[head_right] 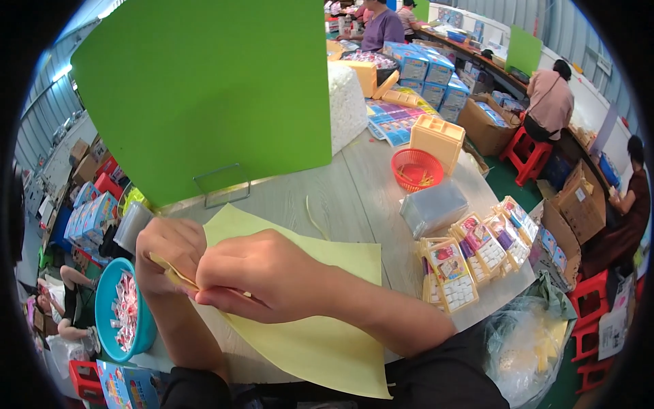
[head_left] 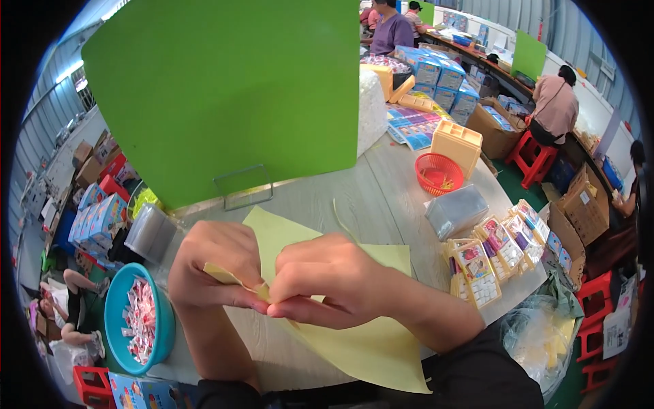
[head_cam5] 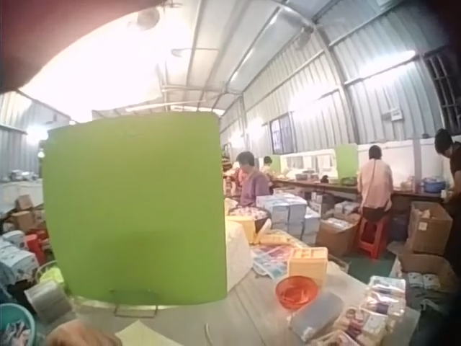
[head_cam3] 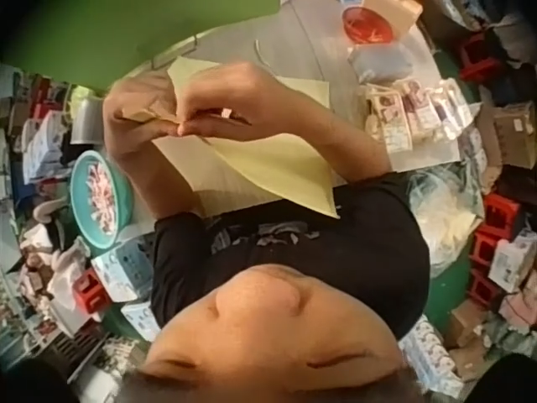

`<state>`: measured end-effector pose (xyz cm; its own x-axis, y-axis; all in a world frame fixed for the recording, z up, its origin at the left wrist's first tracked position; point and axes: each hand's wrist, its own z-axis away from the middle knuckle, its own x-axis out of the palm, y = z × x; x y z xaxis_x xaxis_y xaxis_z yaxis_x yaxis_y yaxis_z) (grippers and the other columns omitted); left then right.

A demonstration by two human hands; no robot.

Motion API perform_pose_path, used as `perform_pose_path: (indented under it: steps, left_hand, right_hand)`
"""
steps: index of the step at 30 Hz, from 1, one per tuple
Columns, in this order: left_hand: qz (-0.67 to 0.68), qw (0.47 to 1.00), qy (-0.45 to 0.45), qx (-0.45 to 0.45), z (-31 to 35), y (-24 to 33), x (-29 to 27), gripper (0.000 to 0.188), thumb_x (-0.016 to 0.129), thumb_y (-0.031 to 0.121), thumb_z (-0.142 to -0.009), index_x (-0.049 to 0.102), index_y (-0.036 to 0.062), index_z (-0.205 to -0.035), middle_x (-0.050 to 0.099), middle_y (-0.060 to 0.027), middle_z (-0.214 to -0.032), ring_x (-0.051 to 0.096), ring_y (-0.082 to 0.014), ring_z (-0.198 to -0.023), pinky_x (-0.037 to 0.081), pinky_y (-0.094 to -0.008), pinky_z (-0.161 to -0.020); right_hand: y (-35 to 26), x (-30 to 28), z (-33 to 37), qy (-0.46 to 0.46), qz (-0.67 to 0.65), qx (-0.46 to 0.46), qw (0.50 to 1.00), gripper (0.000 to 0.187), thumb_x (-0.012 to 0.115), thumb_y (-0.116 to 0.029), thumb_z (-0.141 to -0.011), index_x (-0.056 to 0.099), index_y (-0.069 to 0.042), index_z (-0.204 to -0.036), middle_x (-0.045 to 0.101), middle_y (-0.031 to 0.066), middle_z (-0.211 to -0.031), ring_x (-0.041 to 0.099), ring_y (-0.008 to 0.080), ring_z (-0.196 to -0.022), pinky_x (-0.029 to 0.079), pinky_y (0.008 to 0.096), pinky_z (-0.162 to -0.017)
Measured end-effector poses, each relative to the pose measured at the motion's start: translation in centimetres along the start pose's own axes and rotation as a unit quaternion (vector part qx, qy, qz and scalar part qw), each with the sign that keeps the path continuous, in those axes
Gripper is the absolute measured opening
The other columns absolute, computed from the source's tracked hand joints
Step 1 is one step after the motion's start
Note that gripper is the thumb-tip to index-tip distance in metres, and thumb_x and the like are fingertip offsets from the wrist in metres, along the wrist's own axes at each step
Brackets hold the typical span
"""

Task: Peeling a thin adhesive or paper strip from the edge of a large yellow sheet.

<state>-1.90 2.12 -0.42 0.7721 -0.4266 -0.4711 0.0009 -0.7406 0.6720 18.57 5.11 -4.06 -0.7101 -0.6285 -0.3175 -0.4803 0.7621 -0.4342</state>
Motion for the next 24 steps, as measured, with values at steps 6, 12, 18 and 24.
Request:
perform_pose_path:
  steps: [6,12,18,24]
  left_hand:
    - [-0.007,1.0,0.02,-0.003,0.2,-0.3,-0.2,0.016,0.085,0.013,-0.067,0.071,0.0044,-0.07,0.064,-0.0054,-0.061,0.056,-0.0199,-0.051,0.034,-0.0315,-0.05]
    - [-0.015,0.999,0.039,-0.013,0.6,0.0,-0.3,0.017,0.086,0.012,-0.068,0.072,0.0031,-0.072,0.063,-0.0056,-0.06,0.054,-0.0185,-0.052,0.036,-0.0306,-0.05]
    - [-0.025,0.999,0.02,-0.016,0.9,0.1,-0.4,0.016,0.085,0.012,-0.07,0.073,0.0024,-0.073,0.063,-0.0058,-0.06,0.052,-0.0169,-0.051,0.037,-0.0289,-0.049]
    - [0.007,0.999,0.052,0.0,0.9,-0.1,-0.4,0.015,0.085,0.01,-0.071,0.073,0.0009,-0.075,0.064,-0.0062,-0.062,0.054,-0.0156,-0.051,0.04,-0.0273,-0.049]
  right_hand:
    - [-0.1,-0.6,-0.2,-0.054,-0.07,0.127,0.988,0.016,0.071,-0.017,-0.087,0.061,-0.004,-0.084,0.059,0.0037,-0.071,0.058,0.0162,-0.058,0.043,0.0278,-0.053]
    - [-0.3,-0.8,-0.3,-0.086,-0.101,0.158,0.978,0.012,0.069,-0.009,-0.084,0.06,-0.003,-0.08,0.06,0.0043,-0.068,0.058,0.0168,-0.059,0.043,0.028,-0.055]
    - [0.4,-0.3,-0.1,-0.042,-0.111,0.091,0.989,0.012,0.071,-0.008,-0.083,0.06,-0.003,-0.08,0.06,0.0058,-0.067,0.055,0.0168,-0.056,0.04,0.0281,-0.05]
    - [0.8,0.0,0.5,0.003,-0.005,-0.017,1.0,0.013,0.072,-0.012,-0.084,0.061,-0.005,-0.085,0.06,0.0055,-0.067,0.053,0.0158,-0.052,0.038,0.0271,-0.046]
